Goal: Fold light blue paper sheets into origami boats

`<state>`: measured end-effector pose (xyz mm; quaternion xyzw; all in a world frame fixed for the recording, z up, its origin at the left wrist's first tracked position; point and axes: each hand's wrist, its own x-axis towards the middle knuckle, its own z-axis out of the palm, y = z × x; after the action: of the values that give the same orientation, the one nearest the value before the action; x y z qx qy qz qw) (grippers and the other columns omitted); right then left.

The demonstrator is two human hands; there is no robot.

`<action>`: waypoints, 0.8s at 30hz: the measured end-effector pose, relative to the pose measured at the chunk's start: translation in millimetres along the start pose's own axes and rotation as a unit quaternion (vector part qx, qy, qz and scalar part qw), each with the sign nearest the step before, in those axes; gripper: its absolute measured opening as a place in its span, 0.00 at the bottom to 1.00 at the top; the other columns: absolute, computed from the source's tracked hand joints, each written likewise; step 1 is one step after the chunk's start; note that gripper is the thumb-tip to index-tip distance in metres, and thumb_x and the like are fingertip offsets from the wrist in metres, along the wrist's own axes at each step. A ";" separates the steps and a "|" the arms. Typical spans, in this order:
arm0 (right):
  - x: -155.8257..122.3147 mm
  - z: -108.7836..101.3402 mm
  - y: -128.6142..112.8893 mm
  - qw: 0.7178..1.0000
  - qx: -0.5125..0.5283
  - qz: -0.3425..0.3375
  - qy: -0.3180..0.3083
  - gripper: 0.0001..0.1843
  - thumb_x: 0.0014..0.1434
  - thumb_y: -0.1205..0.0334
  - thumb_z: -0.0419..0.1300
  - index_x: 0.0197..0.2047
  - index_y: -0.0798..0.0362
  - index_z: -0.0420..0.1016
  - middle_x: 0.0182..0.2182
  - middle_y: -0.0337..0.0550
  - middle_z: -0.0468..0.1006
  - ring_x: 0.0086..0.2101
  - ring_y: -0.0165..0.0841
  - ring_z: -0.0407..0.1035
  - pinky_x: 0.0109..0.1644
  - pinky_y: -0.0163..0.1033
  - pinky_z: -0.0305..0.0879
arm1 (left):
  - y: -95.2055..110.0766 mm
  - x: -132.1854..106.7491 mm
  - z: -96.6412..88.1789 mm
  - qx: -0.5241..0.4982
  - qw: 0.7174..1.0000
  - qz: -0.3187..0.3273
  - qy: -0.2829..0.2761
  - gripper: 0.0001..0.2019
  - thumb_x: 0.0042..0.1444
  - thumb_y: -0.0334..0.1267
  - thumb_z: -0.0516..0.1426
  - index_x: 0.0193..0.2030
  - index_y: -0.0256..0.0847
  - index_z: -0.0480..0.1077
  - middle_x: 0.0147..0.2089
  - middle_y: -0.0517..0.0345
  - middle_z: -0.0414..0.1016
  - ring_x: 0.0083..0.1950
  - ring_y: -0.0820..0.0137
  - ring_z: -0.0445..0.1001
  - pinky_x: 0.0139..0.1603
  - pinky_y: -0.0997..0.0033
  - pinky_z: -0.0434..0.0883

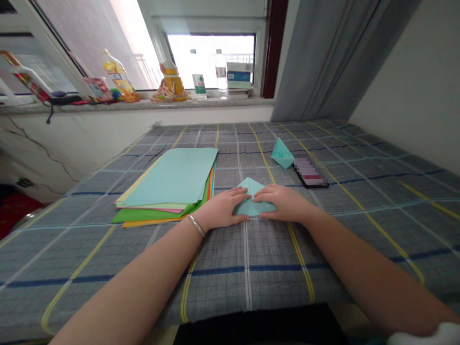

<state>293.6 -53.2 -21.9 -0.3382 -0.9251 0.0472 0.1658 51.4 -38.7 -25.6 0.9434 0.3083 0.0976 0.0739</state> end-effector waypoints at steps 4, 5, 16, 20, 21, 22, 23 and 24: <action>-0.7 -2.2 -2.8 1.000 -0.026 0.002 -0.008 0.13 0.57 0.57 0.62 0.44 0.50 0.78 0.42 0.44 0.80 0.43 0.37 0.72 0.48 0.41 0.65 | 2.0 -0.8 -1.8 0.011 1.000 -0.007 0.001 0.28 0.57 0.47 0.57 0.61 0.34 0.63 0.65 0.41 0.61 0.66 0.59 0.61 0.66 0.58 0.59; -0.3 -2.2 -3.7 1.000 -0.029 -0.002 -0.013 0.10 0.58 0.59 0.61 0.42 0.49 0.79 0.41 0.43 0.80 0.42 0.36 0.72 0.46 0.39 0.65 | 2.2 -0.8 -2.1 0.011 1.000 -0.008 0.003 0.28 0.58 0.48 0.57 0.61 0.34 0.63 0.65 0.41 0.62 0.66 0.59 0.61 0.66 0.59 0.59; 3.5 -3.6 -13.6 0.996 -0.081 0.015 -0.017 0.10 0.63 0.62 0.56 0.36 0.53 0.79 0.34 0.45 0.80 0.36 0.34 0.73 0.39 0.36 0.62 | 4.3 -1.1 -3.8 0.007 1.000 0.015 0.022 0.21 0.63 0.49 0.50 0.55 0.37 0.69 0.59 0.47 0.70 0.60 0.62 0.68 0.63 0.61 0.63; 2.6 -3.9 -15.6 0.998 -0.067 0.015 -0.005 0.11 0.63 0.62 0.55 0.36 0.52 0.79 0.34 0.43 0.80 0.35 0.33 0.72 0.39 0.36 0.61 | 2.5 -1.7 -3.9 -0.032 0.999 0.004 0.033 0.19 0.64 0.48 0.50 0.53 0.41 0.71 0.58 0.51 0.71 0.59 0.65 0.69 0.63 0.62 0.64; 2.6 -3.8 -15.8 0.998 -0.066 0.015 -0.007 0.11 0.63 0.62 0.55 0.35 0.52 0.79 0.34 0.43 0.80 0.35 0.33 0.72 0.39 0.36 0.61 | 2.0 -1.6 -3.9 -0.042 0.998 0.001 0.035 0.18 0.64 0.47 0.50 0.53 0.41 0.71 0.58 0.52 0.72 0.58 0.65 0.70 0.63 0.62 0.64; 2.5 -3.7 -16.0 0.998 -0.066 0.016 -0.009 0.11 0.62 0.61 0.56 0.34 0.52 0.79 0.33 0.43 0.80 0.35 0.33 0.72 0.38 0.36 0.61 | 1.5 -1.5 -3.8 -0.052 0.998 -0.002 0.037 0.17 0.64 0.46 0.50 0.52 0.42 0.72 0.57 0.53 0.72 0.58 0.66 0.70 0.63 0.62 0.64; 2.5 -3.7 -16.1 0.998 -0.066 0.017 -0.012 0.11 0.62 0.61 0.56 0.34 0.52 0.79 0.33 0.43 0.80 0.35 0.33 0.72 0.38 0.36 0.61 | 1.0 -1.5 -3.7 -0.059 0.997 -0.004 0.038 0.16 0.64 0.45 0.50 0.52 0.42 0.72 0.57 0.53 0.73 0.58 0.66 0.70 0.63 0.62 0.63; 2.5 -3.8 -16.0 0.998 -0.065 0.017 -0.014 0.11 0.62 0.61 0.56 0.34 0.52 0.79 0.33 0.43 0.80 0.35 0.33 0.72 0.38 0.36 0.61 | 0.6 -1.4 -3.6 -0.065 0.997 -0.006 0.038 0.16 0.64 0.44 0.50 0.51 0.42 0.72 0.57 0.53 0.73 0.58 0.66 0.70 0.63 0.62 0.63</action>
<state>283.3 -64.0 -14.4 -0.3637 -0.9224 -0.0055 0.1298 49.8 -39.8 -22.2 0.9304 0.3091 0.1532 0.1237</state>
